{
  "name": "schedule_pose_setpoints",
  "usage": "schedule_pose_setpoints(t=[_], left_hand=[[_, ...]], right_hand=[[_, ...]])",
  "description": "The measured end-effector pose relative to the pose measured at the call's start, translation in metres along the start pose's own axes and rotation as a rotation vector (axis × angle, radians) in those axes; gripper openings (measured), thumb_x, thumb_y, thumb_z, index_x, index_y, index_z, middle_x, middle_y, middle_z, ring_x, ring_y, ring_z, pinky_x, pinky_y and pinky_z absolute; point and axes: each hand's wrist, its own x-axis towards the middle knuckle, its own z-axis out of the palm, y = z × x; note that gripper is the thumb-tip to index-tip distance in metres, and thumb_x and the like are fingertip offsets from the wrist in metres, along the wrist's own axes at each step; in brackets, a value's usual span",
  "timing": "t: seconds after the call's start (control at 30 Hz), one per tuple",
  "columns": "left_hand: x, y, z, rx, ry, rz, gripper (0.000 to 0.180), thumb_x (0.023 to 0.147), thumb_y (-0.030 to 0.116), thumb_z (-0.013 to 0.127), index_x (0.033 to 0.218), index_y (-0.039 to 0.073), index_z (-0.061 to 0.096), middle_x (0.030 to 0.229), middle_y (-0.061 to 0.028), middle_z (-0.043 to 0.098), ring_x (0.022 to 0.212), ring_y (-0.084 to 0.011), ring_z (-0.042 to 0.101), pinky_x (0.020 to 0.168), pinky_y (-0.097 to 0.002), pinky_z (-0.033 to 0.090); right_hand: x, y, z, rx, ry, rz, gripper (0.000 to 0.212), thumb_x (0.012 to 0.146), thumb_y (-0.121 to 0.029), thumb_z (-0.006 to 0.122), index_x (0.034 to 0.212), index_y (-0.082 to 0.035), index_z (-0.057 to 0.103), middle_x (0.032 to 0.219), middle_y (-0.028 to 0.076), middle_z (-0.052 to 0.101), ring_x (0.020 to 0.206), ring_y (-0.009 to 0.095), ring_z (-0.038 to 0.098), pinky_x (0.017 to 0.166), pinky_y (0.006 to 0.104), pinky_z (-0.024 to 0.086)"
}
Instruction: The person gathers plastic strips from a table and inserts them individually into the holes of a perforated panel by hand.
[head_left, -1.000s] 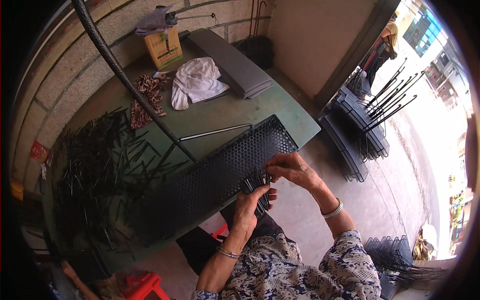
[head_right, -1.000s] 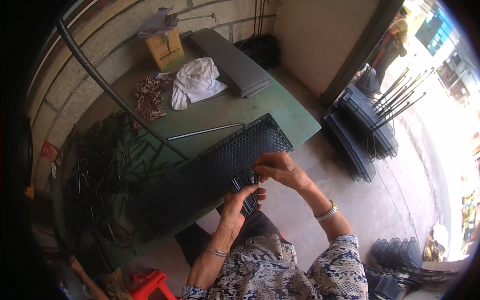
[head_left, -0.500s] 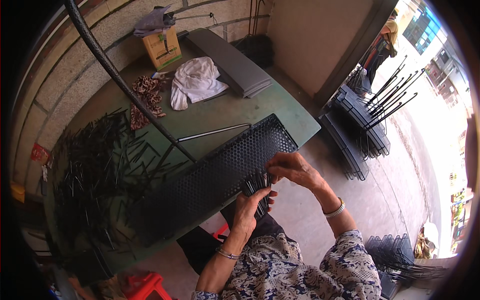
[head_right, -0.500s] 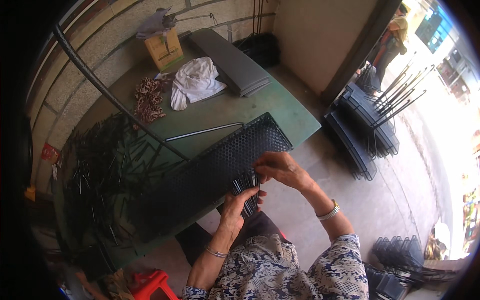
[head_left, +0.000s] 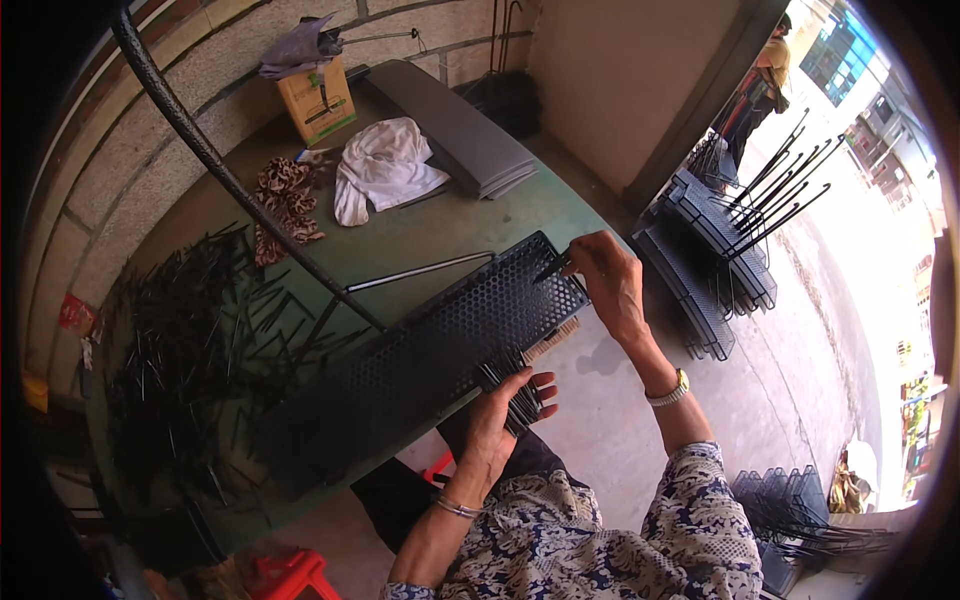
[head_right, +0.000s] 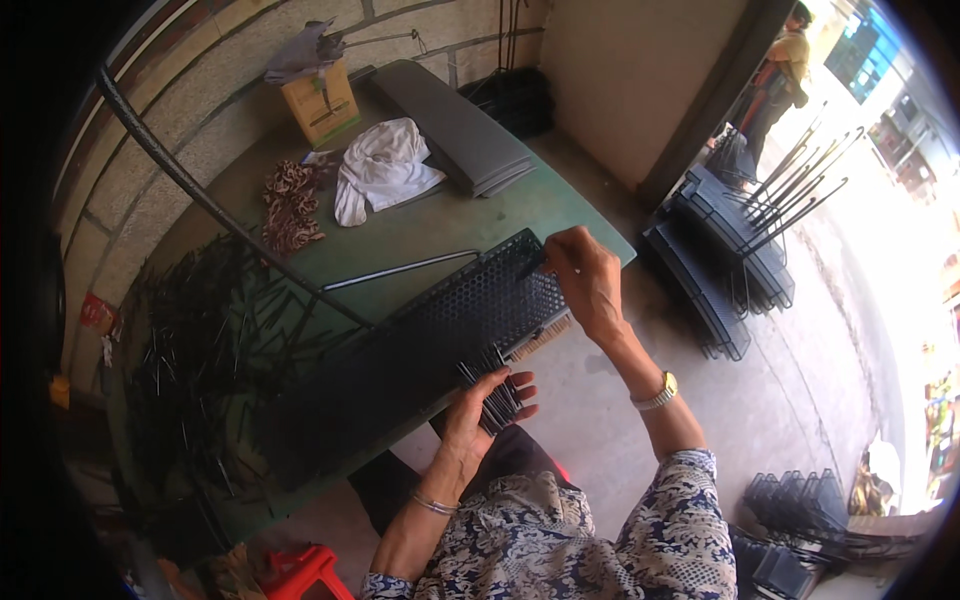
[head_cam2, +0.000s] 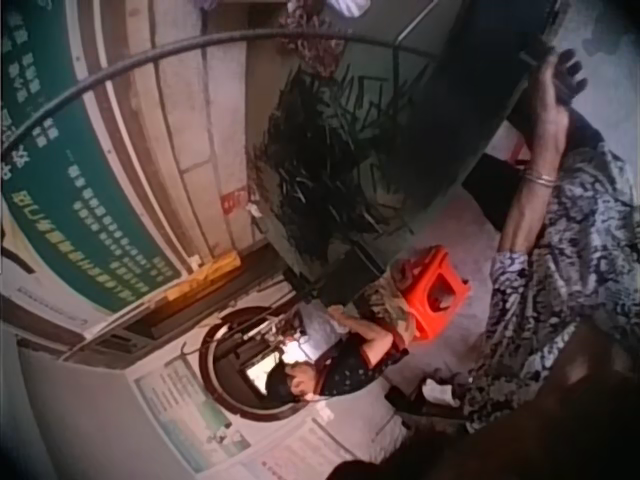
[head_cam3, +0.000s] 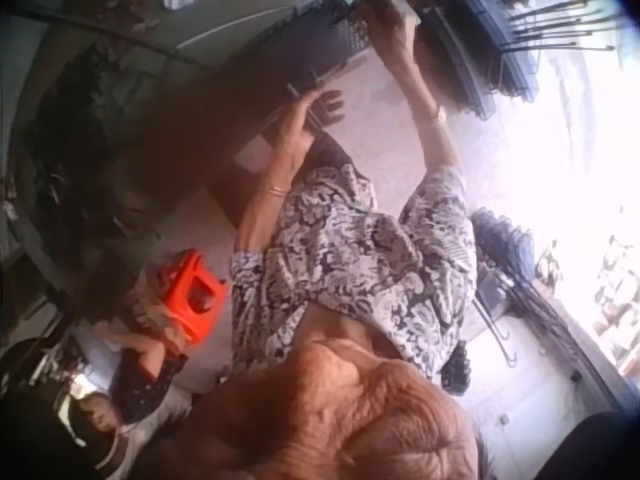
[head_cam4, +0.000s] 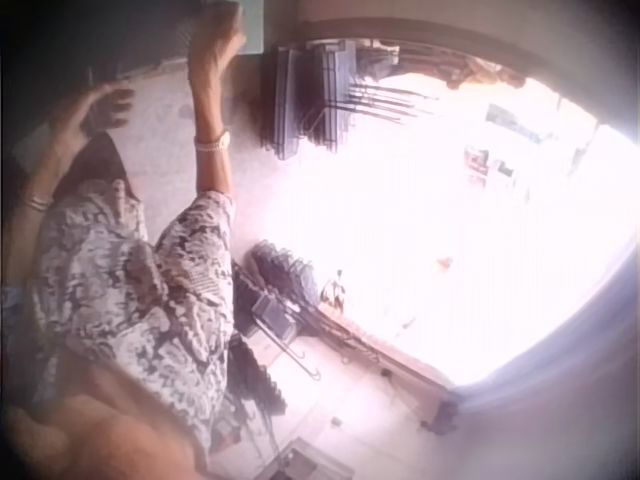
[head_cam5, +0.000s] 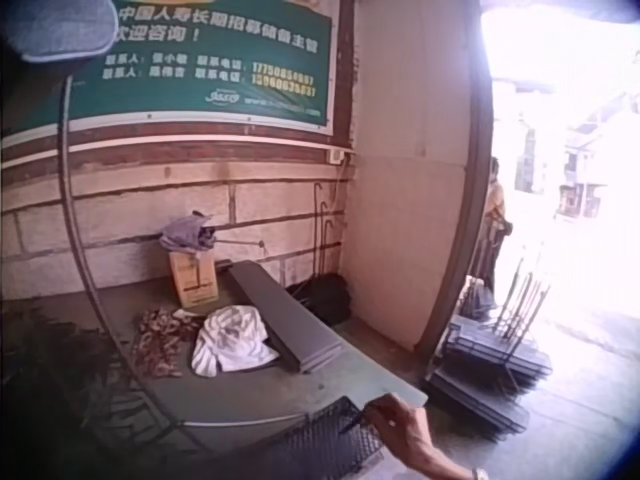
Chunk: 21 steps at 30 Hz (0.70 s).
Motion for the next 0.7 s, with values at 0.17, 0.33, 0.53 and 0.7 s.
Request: schedule_pose_setpoints(t=[0.17,0.33,0.53,0.7], left_hand=[[0.004,-0.009,-0.002,-0.093,-0.051,-0.059,0.023,0.088,0.02,0.063,0.105,0.005,0.057,0.102,-0.0161,0.065,0.095,-0.0298,0.064,0.085,-0.0484,0.055],[0.001,-0.012,-0.002,-0.097,-0.029,-0.081,0.023,0.088,0.018,0.064,0.105,0.005,0.056,0.102,-0.0172,0.065,0.096,-0.0309,0.064,0.086,-0.0491,0.054],[0.003,-0.015,-0.001,-0.122,-0.037,-0.097,0.023,0.088,0.017,0.064,0.106,0.005,0.056,0.101,-0.0178,0.064,0.095,-0.0313,0.065,0.088,-0.0494,0.053],[0.002,-0.017,-0.001,-0.12,-0.053,-0.081,0.025,0.087,0.016,0.064,0.108,0.004,0.056,0.098,-0.017,0.064,0.095,-0.0313,0.065,0.088,-0.0495,0.053]], right_hand=[[0.019,0.032,0.018,-0.169,0.19,-0.239,0.008,0.089,-0.006,0.062,0.092,0.001,0.058,0.078,0.011,0.065,0.07,0.017,0.07,0.063,0.0271,0.051],[0.022,0.042,0.027,-0.186,0.24,-0.261,0.005,0.087,-0.002,0.06,0.091,-0.002,0.059,0.075,0.011,0.062,0.067,0.021,0.064,0.064,0.0316,0.05],[0.022,0.045,0.028,-0.197,0.231,-0.266,0.005,0.086,-0.002,0.06,0.091,-0.003,0.058,0.076,0.012,0.062,0.068,0.024,0.064,0.064,0.0324,0.05],[0.023,0.049,0.022,-0.274,0.177,-0.286,0.007,0.09,-0.006,0.06,0.091,0.001,0.058,0.078,0.013,0.064,0.07,0.021,0.07,0.062,0.03,0.051]])
